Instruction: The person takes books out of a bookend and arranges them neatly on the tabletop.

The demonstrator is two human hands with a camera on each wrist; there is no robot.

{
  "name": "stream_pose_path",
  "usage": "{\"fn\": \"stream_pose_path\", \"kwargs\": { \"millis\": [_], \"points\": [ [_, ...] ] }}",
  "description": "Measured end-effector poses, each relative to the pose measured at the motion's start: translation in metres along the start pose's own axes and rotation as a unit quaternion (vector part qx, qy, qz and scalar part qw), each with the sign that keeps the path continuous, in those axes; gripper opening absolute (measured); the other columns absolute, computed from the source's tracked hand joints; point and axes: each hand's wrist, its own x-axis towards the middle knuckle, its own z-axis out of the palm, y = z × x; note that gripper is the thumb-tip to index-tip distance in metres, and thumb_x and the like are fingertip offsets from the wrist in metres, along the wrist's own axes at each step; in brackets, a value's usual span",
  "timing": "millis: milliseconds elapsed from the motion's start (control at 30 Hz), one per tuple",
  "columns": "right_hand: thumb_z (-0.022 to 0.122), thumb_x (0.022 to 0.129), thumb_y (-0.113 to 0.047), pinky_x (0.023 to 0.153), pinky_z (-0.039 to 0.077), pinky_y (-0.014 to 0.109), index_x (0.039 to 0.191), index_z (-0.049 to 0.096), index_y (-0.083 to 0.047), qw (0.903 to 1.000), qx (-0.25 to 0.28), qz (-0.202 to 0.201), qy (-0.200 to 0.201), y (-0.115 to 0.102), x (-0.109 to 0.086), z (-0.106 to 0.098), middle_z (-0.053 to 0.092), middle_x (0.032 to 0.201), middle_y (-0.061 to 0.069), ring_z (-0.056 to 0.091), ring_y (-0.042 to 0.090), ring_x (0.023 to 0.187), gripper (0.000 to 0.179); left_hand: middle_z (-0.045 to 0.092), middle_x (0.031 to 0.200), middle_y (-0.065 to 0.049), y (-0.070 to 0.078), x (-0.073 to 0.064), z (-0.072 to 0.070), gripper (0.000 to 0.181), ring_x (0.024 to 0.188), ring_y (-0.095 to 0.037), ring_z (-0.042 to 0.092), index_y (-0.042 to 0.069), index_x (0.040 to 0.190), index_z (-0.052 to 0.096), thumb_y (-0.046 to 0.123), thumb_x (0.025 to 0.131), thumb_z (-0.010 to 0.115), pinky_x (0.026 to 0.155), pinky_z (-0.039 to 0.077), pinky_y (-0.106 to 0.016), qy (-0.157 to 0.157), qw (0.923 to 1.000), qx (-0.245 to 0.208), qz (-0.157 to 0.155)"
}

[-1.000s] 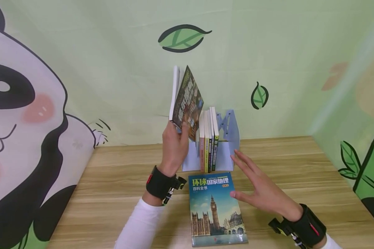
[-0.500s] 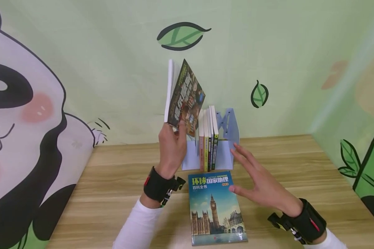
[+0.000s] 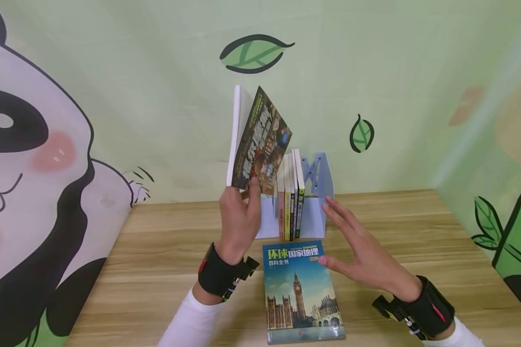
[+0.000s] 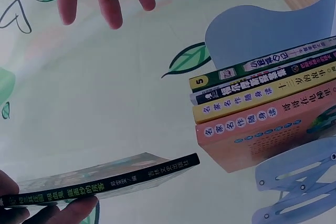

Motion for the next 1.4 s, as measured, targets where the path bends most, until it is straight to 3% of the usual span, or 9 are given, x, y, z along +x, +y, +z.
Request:
{"fn": "stream_pose_path", "kwargs": {
  "millis": [233,600,800,1067,1267,1400],
  "points": [
    [0.081,0.080,-0.030,0.096,0.045,0.067,0.159,0.015,-0.021,0.9999,-0.003,0.005,0.010,-0.003,0.001,-0.002,0.012,0.166,0.004,0.037,0.044,0.140,0.103,0.063,0.127,-0.022,0.006,-0.007,-0.004,0.045,0.096,-0.029,0.069,-0.001,0.144,0.041,0.004,0.100,0.050,0.071,0.061,-0.038,0.000,0.9998,-0.008,0.019],
    [0.080,0.081,-0.029,0.099,0.040,0.069,0.159,0.015,-0.020,0.9998,0.006,0.001,0.020,-0.006,0.001,-0.003,0.012,0.166,0.003,0.031,0.042,0.144,0.102,0.062,0.129,-0.022,0.014,-0.023,-0.010,0.052,0.097,-0.027,0.070,0.000,0.148,0.037,-0.001,0.098,0.052,0.066,0.058,-0.035,-0.007,0.9991,-0.007,0.042],
    [0.080,0.082,-0.026,0.102,0.038,0.069,0.159,0.015,-0.019,0.9998,0.007,-0.003,0.020,-0.008,0.001,-0.006,0.011,0.166,0.005,0.028,0.039,0.146,0.102,0.058,0.136,-0.022,0.013,-0.032,-0.012,0.056,0.112,-0.029,0.067,0.001,0.150,0.035,-0.004,0.097,0.052,0.079,0.059,-0.041,-0.022,0.9984,-0.013,0.051],
    [0.079,0.083,-0.028,0.100,0.042,0.067,0.159,0.016,-0.015,0.9993,0.002,-0.020,0.031,-0.008,0.004,-0.007,0.012,0.166,0.007,0.033,0.041,0.143,0.100,0.055,0.140,-0.021,0.011,-0.043,-0.014,0.059,0.117,-0.030,0.064,0.004,0.152,0.032,-0.004,0.097,0.051,0.075,0.058,-0.041,-0.032,0.9980,-0.019,0.051],
    [0.076,0.085,-0.033,0.099,0.044,0.066,0.158,0.017,-0.012,0.9984,0.007,-0.037,0.041,-0.008,0.006,-0.008,0.014,0.166,0.008,0.035,0.041,0.142,0.097,0.054,0.141,-0.021,0.013,-0.049,-0.016,0.061,0.118,-0.028,0.063,0.005,0.153,0.031,-0.005,0.096,0.052,0.077,0.057,-0.037,-0.035,0.9979,-0.025,0.048],
    [0.077,0.084,-0.031,0.100,0.043,0.066,0.158,0.016,-0.013,0.9982,0.014,-0.037,0.044,-0.009,0.008,-0.009,0.013,0.166,0.007,0.033,0.040,0.144,0.098,0.053,0.142,-0.021,0.015,-0.053,-0.018,0.062,0.119,-0.029,0.062,0.004,0.152,0.031,-0.008,0.096,0.052,0.086,0.056,-0.030,-0.034,0.9977,-0.035,0.046]
  ]
}}
